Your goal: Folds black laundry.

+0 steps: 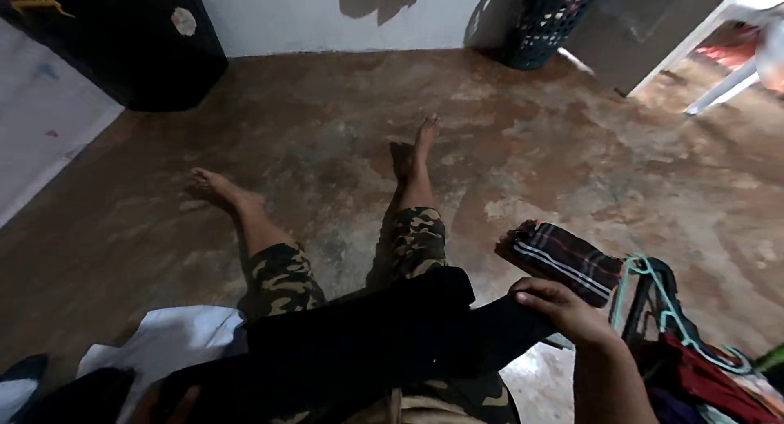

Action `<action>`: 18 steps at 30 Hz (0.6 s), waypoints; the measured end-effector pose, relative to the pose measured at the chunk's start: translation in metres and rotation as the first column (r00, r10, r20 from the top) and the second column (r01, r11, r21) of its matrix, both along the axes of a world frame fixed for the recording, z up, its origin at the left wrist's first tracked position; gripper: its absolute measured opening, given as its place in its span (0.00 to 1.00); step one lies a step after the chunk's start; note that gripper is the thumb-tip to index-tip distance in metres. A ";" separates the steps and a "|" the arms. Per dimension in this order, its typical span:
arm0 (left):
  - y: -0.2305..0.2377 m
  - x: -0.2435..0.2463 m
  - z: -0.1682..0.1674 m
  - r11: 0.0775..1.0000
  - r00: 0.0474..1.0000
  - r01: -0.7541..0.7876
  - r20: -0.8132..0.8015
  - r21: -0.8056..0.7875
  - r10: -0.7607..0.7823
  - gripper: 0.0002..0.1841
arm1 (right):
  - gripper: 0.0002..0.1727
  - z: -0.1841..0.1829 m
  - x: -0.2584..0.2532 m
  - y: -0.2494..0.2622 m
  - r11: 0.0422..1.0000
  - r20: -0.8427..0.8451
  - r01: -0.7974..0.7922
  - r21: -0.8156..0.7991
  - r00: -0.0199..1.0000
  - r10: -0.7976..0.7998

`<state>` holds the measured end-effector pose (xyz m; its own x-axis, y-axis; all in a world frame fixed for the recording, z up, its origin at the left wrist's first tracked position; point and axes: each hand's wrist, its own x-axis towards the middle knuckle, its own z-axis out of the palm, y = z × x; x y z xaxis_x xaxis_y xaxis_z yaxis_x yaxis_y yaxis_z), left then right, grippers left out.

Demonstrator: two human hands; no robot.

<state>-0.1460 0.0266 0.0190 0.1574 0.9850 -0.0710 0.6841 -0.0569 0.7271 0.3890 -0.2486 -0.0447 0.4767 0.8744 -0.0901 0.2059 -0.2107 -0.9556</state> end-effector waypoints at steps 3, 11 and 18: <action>0.016 -0.021 -0.060 0.978 0.961 0.133 -0.221 -0.163 -0.168 0.28 | 0.16 -0.025 0.000 0.015 0.874 0.134 -0.022 -0.486 0.986 0.099; 0.039 0.024 -0.079 0.973 0.978 0.195 -0.056 -0.125 -0.203 0.29 | 0.28 -0.055 -0.008 0.064 0.924 -0.139 0.188 -0.333 0.959 -0.246; 0.057 0.057 -0.110 0.911 0.999 -0.038 -0.016 -0.411 0.034 0.32 | 0.27 -0.078 -0.023 0.085 0.943 -0.345 0.198 -0.268 0.894 -0.286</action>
